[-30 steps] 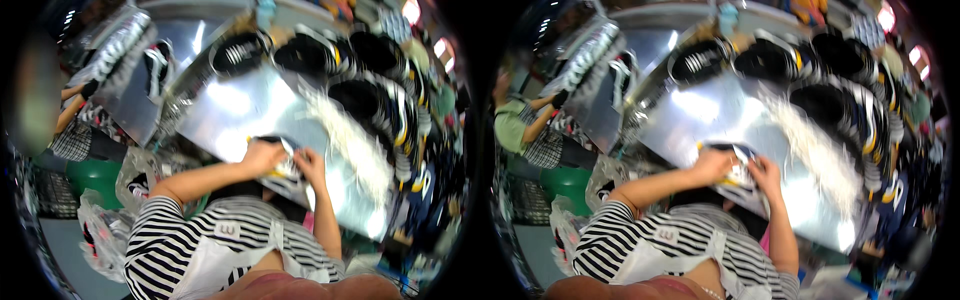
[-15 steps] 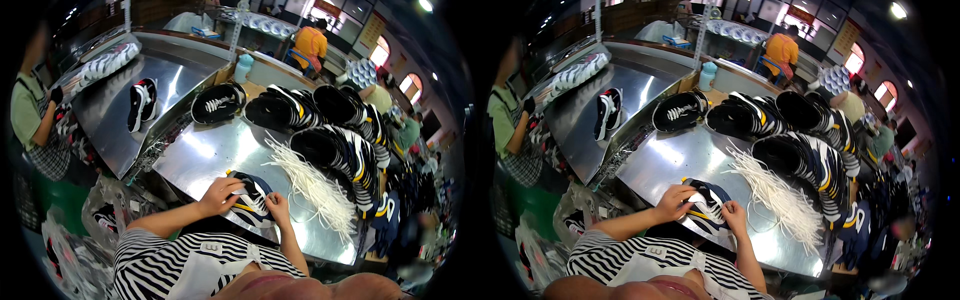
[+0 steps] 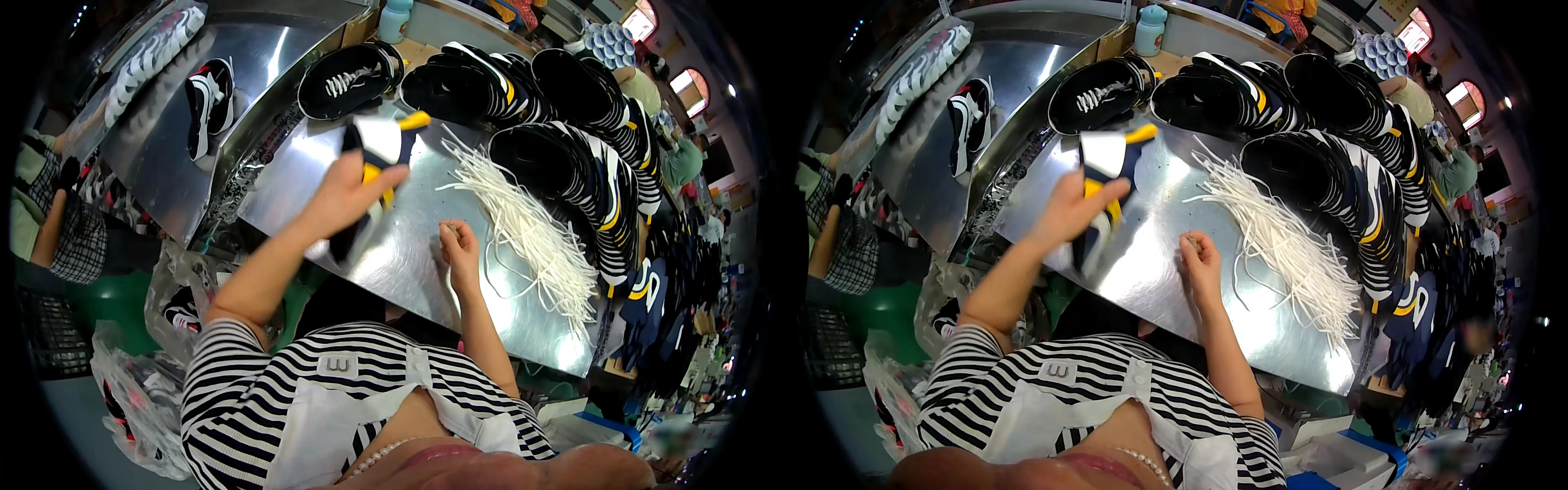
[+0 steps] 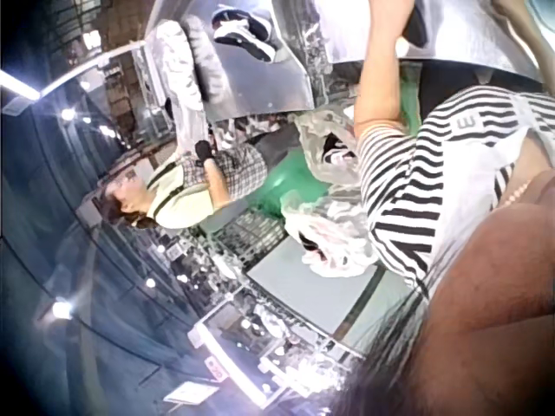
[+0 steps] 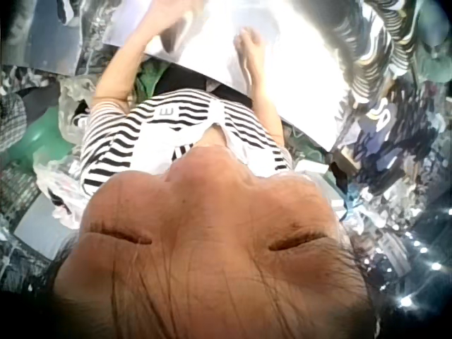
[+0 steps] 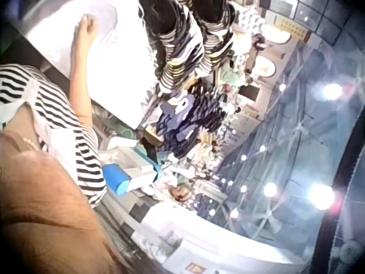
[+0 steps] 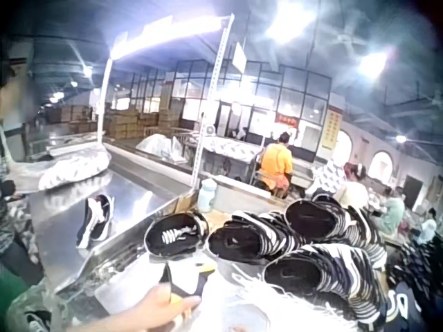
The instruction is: The person threads a white shoelace through the eyelets of a blue and white shoe, pulling it through and adjusting the tension before placing the shoe onto a stack.
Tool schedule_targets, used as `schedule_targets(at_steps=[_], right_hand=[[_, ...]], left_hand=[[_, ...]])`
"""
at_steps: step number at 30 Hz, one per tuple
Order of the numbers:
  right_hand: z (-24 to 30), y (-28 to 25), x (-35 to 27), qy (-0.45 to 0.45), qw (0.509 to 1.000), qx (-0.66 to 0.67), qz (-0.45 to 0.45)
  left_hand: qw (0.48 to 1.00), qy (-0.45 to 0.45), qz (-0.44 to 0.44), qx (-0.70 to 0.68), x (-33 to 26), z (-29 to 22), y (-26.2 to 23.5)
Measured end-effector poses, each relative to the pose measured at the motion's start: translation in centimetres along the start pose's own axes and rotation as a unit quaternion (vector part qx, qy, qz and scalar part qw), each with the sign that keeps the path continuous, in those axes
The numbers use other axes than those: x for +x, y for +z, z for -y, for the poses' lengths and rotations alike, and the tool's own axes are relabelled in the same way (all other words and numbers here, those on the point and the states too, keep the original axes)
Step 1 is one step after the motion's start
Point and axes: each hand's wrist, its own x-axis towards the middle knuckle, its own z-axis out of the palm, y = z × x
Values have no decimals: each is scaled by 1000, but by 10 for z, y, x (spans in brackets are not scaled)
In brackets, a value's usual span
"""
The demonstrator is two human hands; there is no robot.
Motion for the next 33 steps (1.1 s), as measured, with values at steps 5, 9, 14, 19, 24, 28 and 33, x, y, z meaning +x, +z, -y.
schedule_targets(at_steps=[5,9,14,19,24,28,33], right_hand=[[-44,-34,10,-145,959,-236,-61],[-32,-26,9,-115,955,-270,-39],[-33,-32,11,-98,963,-249,-31],[-39,-34,13,-104,969,-225,-22],[-29,-35,8,-92,967,-236,-20],[-28,-31,12,-127,968,-218,-10],[-37,-39,15,-123,963,-240,-18]], left_hand=[[838,7,-21,545,162,82,-26],[843,-23,-77,531,262,164,-36],[865,12,-69,497,284,186,-23],[874,210,-117,422,214,130,6],[769,400,-74,493,281,55,94],[747,303,-18,591,373,61,117],[674,401,0,621,345,37,111]])
